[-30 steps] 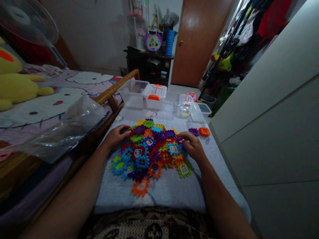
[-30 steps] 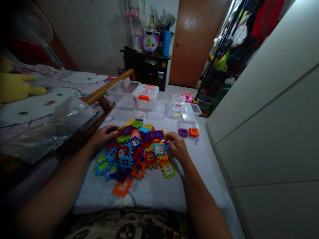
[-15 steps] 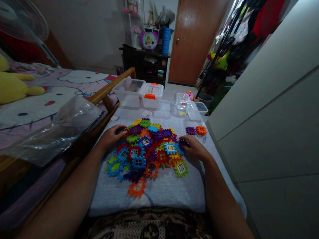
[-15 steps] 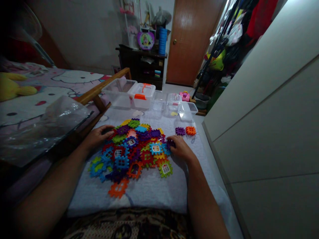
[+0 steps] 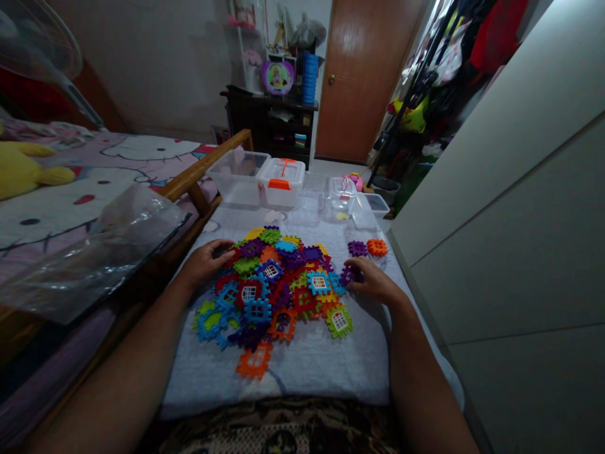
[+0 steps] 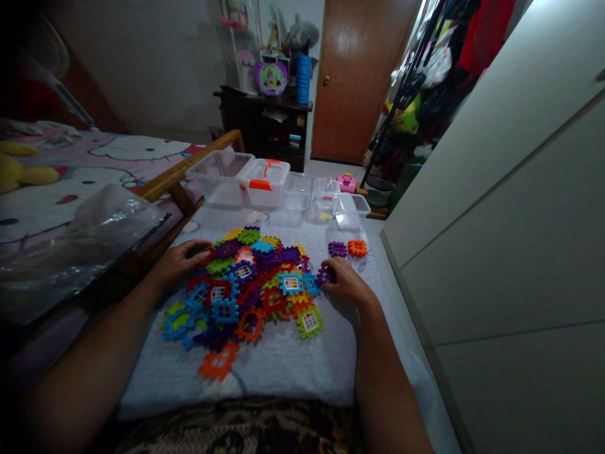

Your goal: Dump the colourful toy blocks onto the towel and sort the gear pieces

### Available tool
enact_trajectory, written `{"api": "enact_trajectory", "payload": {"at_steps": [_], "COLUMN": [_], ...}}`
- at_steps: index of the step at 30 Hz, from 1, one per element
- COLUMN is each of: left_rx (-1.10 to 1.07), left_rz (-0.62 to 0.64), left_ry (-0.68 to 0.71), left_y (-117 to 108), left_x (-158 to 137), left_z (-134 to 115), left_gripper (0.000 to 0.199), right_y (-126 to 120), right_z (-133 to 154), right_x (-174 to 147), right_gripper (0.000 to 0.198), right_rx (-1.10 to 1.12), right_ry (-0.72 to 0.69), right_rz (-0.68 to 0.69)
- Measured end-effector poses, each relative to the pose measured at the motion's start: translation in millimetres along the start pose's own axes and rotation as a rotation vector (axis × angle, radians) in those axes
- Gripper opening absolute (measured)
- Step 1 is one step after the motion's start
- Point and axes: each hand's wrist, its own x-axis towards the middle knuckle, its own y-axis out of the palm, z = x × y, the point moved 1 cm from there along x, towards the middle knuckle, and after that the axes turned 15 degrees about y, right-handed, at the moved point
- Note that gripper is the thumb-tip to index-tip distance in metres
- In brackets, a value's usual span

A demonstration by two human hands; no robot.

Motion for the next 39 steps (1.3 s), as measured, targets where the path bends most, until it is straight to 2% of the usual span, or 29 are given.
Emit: {"api": "enact_trajectory", "payload": {"at_steps": [3, 5, 7, 9, 13, 15, 17, 19, 21, 24, 30, 35, 39], "left_rx": [-0.002, -0.001, 0.004, 0.006, 0.029, 0.036, 0.036, 0.032, 0.024, 0.011, -0.006, -0.013, -0.008], "left_rz": [0.003, 0.004, 0.005, 0.007, 0.001, -0.005, -0.01, -0.007, 0.002, 0.005, -0.005, 0.003, -0.007], "left_ry": [-0.004, -0.005, -0.007, -0.008, -0.009, -0.013, -0.016, -0.018, -0.017, -0.007, -0.003, 0.0, 0.011], "left_y": [0.8, 1.3, 1.5, 1.6, 1.5, 1.3, 1.2, 1.0, 0.9, 1.0, 2.5, 3.0, 1.6], "left_x": [0.2, 0.4, 0.4, 0.3, 0.3, 0.3, 0.3, 0.2, 0.2, 0.4, -0.1, -0.3, -0.1], "left_z": [1.5, 3.3, 5.1, 6.2, 5.4, 4.1, 2.9, 2.1, 1.7, 1.4, 3.1, 5.0, 1.6], "left_gripper": [0.064, 0.065, 0.065, 0.065, 0.065, 0.065, 0.065, 0.065, 0.064, 0.062, 0.065, 0.066, 0.066], "right_y": [-3.8, -6.3, -7.2, -5.8, -3.7, -7.0, -12.1, -15.2, -12.6, 3.7, 37.1, 36.9, 34.1], "right_z": [1.4, 3.2, 5.3, 7.1, 4.8, 1.4, -0.9, -0.1, 5.4, 20.7, 45.9, 48.1, 47.3], "right_x": [2.5, 4.4, 5.4, 4.7, -1.0, -4.0, -5.2, -3.8, -0.7, 5.6, 20.2, 24.7, 21.6], "right_gripper": [0.02, 0.01, 0.005, 0.007, 0.012, 0.017, 0.017, 0.013, 0.012, 0.016, 0.021, 0.025, 0.02], "right_rx": [0.123, 0.166, 0.136, 0.038, -0.145, -0.153, -0.122, -0.084, -0.036, 0.011, -0.068, 0.094, 0.258], "right_ry": [0.063, 0.087, 0.083, 0.056, -0.005, -0.019, -0.01, 0.015, 0.016, -0.033, 0.03, 0.109, 0.119], "right_rz": [-0.027, -0.13, -0.249, -0.292, -0.11, -0.01, 0.034, -0.01, -0.116, -0.225, -0.162, -0.148, -0.127]}}
